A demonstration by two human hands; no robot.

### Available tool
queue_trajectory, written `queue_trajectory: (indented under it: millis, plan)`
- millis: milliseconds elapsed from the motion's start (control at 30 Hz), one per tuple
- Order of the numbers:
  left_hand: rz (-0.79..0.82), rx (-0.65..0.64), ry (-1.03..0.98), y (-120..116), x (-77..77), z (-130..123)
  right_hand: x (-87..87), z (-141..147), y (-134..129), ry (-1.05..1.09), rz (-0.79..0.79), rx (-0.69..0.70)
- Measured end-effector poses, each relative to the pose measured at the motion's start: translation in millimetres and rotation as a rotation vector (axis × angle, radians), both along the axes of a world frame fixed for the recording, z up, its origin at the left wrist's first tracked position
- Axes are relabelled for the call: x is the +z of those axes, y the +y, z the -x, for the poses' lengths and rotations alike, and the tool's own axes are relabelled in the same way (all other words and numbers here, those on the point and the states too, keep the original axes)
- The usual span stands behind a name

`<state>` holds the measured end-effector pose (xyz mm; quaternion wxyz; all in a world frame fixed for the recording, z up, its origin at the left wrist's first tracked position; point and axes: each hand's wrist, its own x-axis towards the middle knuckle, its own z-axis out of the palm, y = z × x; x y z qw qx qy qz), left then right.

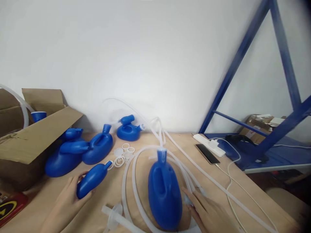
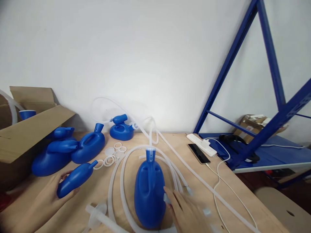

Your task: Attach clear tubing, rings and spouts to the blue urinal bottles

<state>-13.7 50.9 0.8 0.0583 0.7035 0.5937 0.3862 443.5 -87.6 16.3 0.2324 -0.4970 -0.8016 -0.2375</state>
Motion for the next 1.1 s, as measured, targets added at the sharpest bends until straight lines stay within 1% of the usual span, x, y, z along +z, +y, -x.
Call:
queue_trajectory:
  millis: [100, 167, 200, 267, 300, 400, 467, 533, 633, 700, 767, 867, 967, 1000, 1033, 1067, 1100]
  plan:
    - [0.192, 0.061, -0.252, 0, -20.6, -7, -24.6, -9, -6, 0.043, 0.119, -0.002]
    - [0.303, 0.060, -0.412, -6, -26.9, -17, -34.7, -11, -7, 0.083, 0.170, -0.001]
    - [0.324, 0.036, -0.476, -9, -27.3, -25, -38.2, -11, -7, 0.113, 0.190, -0.001]
    - [0.318, -0.065, -0.539, -14, -23.3, -48, -44.2, -5, -2, 0.211, 0.215, -0.031]
    - [0.310, -0.137, -0.533, -16, -19.4, -61, -47.7, 0, 1, 0.271, 0.224, -0.061]
    - [0.292, -0.354, -0.423, -19, -5.0, -102, -62.0, 16, 12, 0.441, 0.254, -0.197]
    - [0.287, -0.436, -0.360, -18, 3.7, -126, -72.4, 24, 17, 0.530, 0.308, -0.267]
    - [0.314, -0.509, -0.333, -15, 9.9, -148, -79.3, 29, 20, 0.614, 0.369, -0.286]
    - [0.356, -0.604, -0.370, -9, 14.8, -179, -79.2, 31, 21, 0.735, 0.450, -0.267]
    - [0.406, -0.648, -0.424, -5, 15.2, -199, -73.8, 31, 21, 0.811, 0.515, -0.257]
    - [0.465, -0.692, -0.482, -3, 12.2, -216, -67.9, 29, 22, 0.858, 0.604, -0.225]
    - [0.557, -0.786, -0.573, 0, 0.0, -225, -63.2, 24, 23, 0.884, 0.704, -0.180]
    - [0.613, -0.896, -0.639, 9, -15.3, -214, -63.5, 18, 24, 0.907, 0.728, -0.191]
    - [0.609, -0.889, -0.664, 15, -18.8, -209, -63.7, 17, 24, 0.904, 0.735, -0.194]
    - [0.590, -0.848, -0.672, 22, -21.0, -205, -63.6, 16, 24, 0.891, 0.742, -0.191]
    - [0.546, -0.782, -0.650, 32, -21.8, -202, -63.2, 16, 25, 0.874, 0.745, -0.186]
    - [0.468, -0.717, -0.574, 42, -21.3, -201, -62.3, 15, 26, 0.862, 0.743, -0.182]
